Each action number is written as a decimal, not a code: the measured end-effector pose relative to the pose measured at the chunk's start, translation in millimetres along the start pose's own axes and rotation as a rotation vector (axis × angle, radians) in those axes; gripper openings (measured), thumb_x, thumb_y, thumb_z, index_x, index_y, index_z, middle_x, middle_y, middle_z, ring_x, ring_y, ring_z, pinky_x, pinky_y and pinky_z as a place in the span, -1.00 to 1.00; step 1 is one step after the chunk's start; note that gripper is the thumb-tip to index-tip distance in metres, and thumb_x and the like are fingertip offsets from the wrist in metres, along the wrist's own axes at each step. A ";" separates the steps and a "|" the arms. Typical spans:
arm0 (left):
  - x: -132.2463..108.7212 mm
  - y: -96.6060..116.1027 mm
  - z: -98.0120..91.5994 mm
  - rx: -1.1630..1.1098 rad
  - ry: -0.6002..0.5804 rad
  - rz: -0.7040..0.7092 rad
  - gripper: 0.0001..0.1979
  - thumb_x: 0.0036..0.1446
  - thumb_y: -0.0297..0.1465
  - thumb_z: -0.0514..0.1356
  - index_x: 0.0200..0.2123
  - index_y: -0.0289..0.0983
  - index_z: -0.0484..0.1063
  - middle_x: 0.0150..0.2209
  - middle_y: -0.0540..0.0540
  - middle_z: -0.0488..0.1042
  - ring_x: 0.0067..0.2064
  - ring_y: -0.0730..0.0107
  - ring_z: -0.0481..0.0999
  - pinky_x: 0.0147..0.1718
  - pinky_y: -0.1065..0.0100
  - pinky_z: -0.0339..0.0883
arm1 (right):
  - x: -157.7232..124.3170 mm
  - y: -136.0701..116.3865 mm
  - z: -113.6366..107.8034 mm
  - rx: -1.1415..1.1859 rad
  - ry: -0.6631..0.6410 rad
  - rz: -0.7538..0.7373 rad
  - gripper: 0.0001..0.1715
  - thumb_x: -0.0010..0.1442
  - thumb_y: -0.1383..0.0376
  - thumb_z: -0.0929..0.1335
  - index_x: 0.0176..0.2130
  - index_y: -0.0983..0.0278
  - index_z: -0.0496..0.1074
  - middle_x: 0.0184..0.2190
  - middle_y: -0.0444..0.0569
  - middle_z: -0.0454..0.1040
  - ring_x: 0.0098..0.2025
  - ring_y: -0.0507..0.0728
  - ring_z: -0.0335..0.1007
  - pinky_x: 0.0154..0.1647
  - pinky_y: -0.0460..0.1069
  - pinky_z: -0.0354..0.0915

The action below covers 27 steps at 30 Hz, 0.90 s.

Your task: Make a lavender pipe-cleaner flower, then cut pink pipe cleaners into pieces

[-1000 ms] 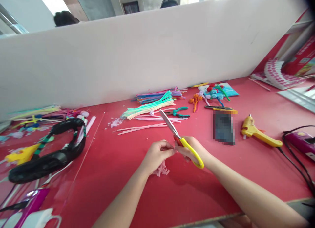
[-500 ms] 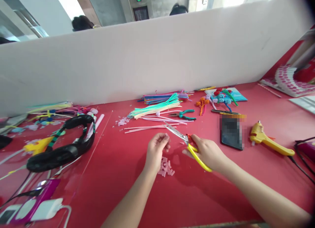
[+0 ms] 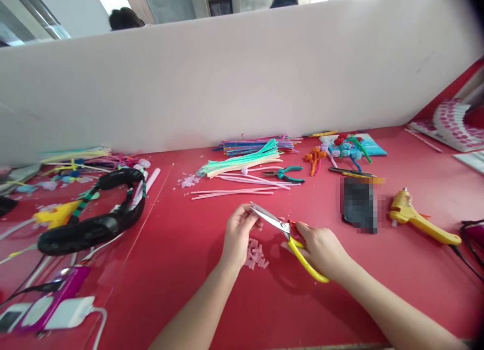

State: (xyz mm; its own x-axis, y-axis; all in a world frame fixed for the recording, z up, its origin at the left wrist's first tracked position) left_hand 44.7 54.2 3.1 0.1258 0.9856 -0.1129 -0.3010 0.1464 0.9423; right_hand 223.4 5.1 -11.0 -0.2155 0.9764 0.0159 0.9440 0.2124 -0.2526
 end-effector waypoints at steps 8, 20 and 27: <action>-0.1 1.7 0.6 -0.028 0.009 -0.004 -0.91 0.01 -0.38 0.19 -0.39 -0.27 0.37 -0.46 0.03 0.37 -0.43 0.52 0.37 -0.42 0.46 0.26 | 0.3 0.0 3.6 0.009 -0.002 0.000 -0.68 0.17 0.04 0.16 -0.36 0.25 0.20 -0.56 -0.05 0.44 -0.59 0.12 0.35 -0.59 -0.05 -0.16; 0.9 0.0 0.3 -0.075 0.018 -0.025 -0.91 -0.01 -0.40 0.21 -0.39 -0.28 0.39 -0.46 0.02 0.37 -0.45 0.52 0.38 -0.44 0.45 0.27 | -0.1 2.4 7.7 0.007 0.004 -0.004 -0.68 0.16 0.04 0.17 -0.40 0.24 0.18 -0.59 -0.08 0.41 -0.62 0.10 0.32 -0.60 -0.06 -0.17; 1.1 -2.1 -0.3 -0.108 0.026 -0.024 -0.90 -0.03 -0.41 0.22 -0.38 -0.29 0.40 -0.45 0.01 0.38 -0.45 0.53 0.37 -0.45 0.46 0.26 | 0.9 0.7 7.3 0.006 0.015 -0.016 -0.66 0.17 0.03 0.16 -0.40 0.25 0.19 -0.59 -0.06 0.42 -0.61 0.10 0.32 -0.59 -0.05 -0.17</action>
Point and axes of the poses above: each hand's wrist, its own x-axis towards the middle knuckle, its own z-axis out of the palm, y = z × x, the point moved 3 cm from there along x, towards the middle knuckle
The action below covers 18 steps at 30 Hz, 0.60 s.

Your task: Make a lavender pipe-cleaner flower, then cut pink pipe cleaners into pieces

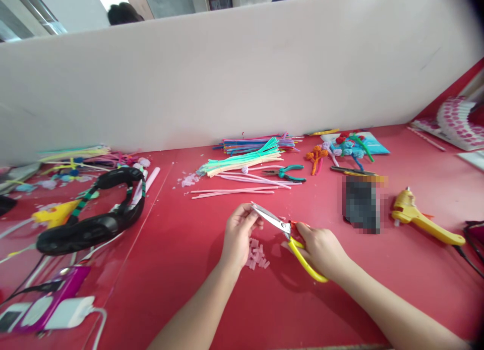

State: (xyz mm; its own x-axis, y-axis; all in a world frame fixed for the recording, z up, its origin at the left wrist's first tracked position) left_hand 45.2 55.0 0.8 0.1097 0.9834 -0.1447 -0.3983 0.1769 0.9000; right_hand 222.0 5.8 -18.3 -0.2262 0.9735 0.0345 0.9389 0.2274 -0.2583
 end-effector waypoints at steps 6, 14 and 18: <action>0.0 -1.5 -0.4 -0.028 -0.007 0.002 -0.91 -0.02 -0.41 0.22 -0.38 -0.28 0.39 -0.45 0.02 0.38 -0.45 0.55 0.37 -0.45 0.47 0.25 | 0.1 -1.0 2.0 -0.022 -0.006 -0.002 -0.64 0.18 0.02 0.15 -0.38 0.25 0.21 -0.59 -0.06 0.42 -0.60 0.11 0.34 -0.59 -0.05 -0.18; -0.1 -0.7 0.1 -0.037 -0.016 0.019 -0.94 -0.02 -0.44 0.21 -0.40 -0.28 0.40 -0.46 0.03 0.39 -0.46 0.55 0.37 -0.45 0.47 0.24 | -0.7 -2.4 1.0 -0.006 -0.025 0.003 -0.63 0.19 0.02 0.15 -0.39 0.25 0.21 -0.59 -0.06 0.43 -0.61 0.11 0.34 -0.60 -0.05 -0.16; -1.0 -0.5 0.1 -0.041 -0.010 0.033 -0.94 -0.02 -0.44 0.21 -0.39 -0.27 0.41 -0.45 0.03 0.39 -0.46 0.55 0.37 -0.44 0.47 0.25 | -0.1 -4.1 -0.4 -0.020 -0.018 0.014 -0.62 0.17 0.00 0.16 -0.40 0.25 0.21 -0.60 -0.06 0.42 -0.62 0.11 0.33 -0.60 -0.05 -0.17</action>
Point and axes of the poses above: each hand's wrist, its own x-axis towards the middle knuckle, its own z-axis out of the palm, y = z × x, the point moved 3 cm from there along x, towards the middle knuckle
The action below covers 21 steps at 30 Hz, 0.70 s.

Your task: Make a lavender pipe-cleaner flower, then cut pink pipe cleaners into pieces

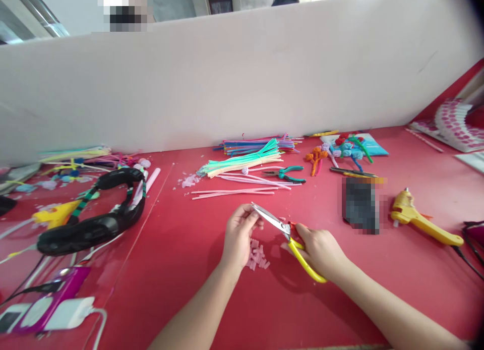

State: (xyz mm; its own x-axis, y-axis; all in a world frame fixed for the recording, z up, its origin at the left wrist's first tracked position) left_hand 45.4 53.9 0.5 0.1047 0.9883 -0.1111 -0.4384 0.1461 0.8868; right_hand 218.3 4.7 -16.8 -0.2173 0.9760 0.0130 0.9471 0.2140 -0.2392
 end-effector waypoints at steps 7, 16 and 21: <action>0.6 0.2 -1.6 -0.010 0.032 0.023 -0.91 -0.02 -0.42 0.23 -0.38 -0.28 0.41 -0.46 0.03 0.40 -0.47 0.56 0.38 -0.44 0.48 0.25 | -2.0 -2.3 -1.2 -0.007 0.045 -0.013 -0.61 0.15 -0.01 0.18 -0.37 0.26 0.22 -0.57 -0.07 0.43 -0.59 0.12 0.36 -0.59 -0.05 -0.17; -0.2 -0.3 -1.9 -0.018 0.023 0.040 -0.93 0.00 -0.44 0.21 -0.37 -0.28 0.42 -0.45 0.03 0.40 -0.46 0.56 0.38 -0.44 0.48 0.25 | -1.6 -0.2 5.3 -0.049 0.067 -0.044 -0.63 0.19 0.03 0.14 -0.38 0.28 0.22 -0.63 -0.07 0.42 -0.63 0.13 0.36 -0.61 -0.05 -0.21; 0.7 0.1 -1.5 -0.017 0.013 0.043 -0.95 0.02 -0.46 0.20 -0.37 -0.28 0.41 -0.44 0.02 0.41 -0.46 0.57 0.38 -0.43 0.49 0.26 | -1.6 0.4 7.5 -0.064 0.078 -0.044 -0.63 0.20 0.03 0.15 -0.38 0.27 0.22 -0.64 -0.07 0.42 -0.63 0.13 0.37 -0.61 -0.05 -0.22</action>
Point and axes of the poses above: each hand's wrist, its own x-axis towards the middle knuckle, its own z-axis out of the palm, y = z × x, the point moved 3 cm from there along x, towards the middle knuckle
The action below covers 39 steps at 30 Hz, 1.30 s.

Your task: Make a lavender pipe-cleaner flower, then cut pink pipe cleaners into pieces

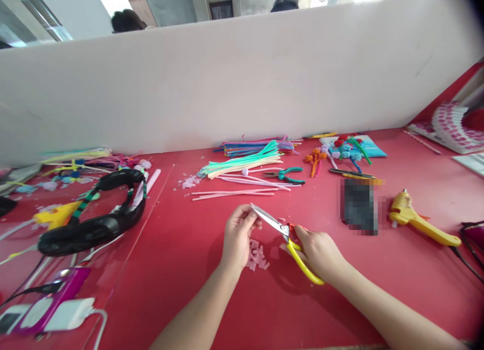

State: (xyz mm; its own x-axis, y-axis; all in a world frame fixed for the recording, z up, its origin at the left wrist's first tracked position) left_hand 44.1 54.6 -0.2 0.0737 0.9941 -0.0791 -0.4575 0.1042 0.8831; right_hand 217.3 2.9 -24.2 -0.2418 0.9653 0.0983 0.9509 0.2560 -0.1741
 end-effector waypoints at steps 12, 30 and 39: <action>-0.8 1.8 0.1 0.015 -0.014 0.004 -0.95 0.03 -0.46 0.18 -0.37 -0.29 0.40 -0.44 0.02 0.39 -0.45 0.57 0.37 -0.43 0.49 0.25 | -1.1 1.2 2.0 0.014 0.001 0.000 -0.62 0.20 0.04 0.14 -0.40 0.28 0.22 -0.65 -0.07 0.40 -0.65 0.10 0.33 -0.61 -0.06 -0.21; -15.8 -13.5 19.9 0.169 -0.354 -0.373 -0.82 0.01 -0.30 0.19 -0.41 -0.33 0.40 -0.53 -0.02 0.38 -0.56 0.54 0.34 -0.54 0.47 0.22 | 19.7 -12.6 -27.2 1.044 -0.093 0.300 -0.79 0.07 0.17 0.25 -0.48 0.25 0.21 -0.75 -0.29 0.12 -0.73 -0.07 0.01 -0.70 -0.16 -0.04; -19.5 -11.9 21.5 0.312 -0.383 -0.360 -0.83 -0.06 -0.31 0.25 -0.46 -0.32 0.45 -0.57 -0.04 0.41 -0.57 0.49 0.36 -0.53 0.44 0.22 | 16.0 -14.9 -28.3 1.164 -0.100 0.341 -0.88 0.04 0.28 0.22 -0.50 0.26 0.20 -0.79 -0.31 0.11 -0.77 -0.08 0.02 -0.74 -0.18 -0.02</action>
State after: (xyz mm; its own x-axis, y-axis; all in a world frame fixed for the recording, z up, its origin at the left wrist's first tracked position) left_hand 67.1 33.4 0.8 0.5152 0.8110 -0.2771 -0.0677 0.3608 0.9302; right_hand 204.7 13.1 7.7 -0.0758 0.9786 -0.1912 0.2393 -0.1683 -0.9563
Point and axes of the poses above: each hand's wrist, its own x-axis towards the middle knuckle, its own z-axis out of the palm, y = z × x, the point moved 3 cm from there along x, towards the middle knuckle
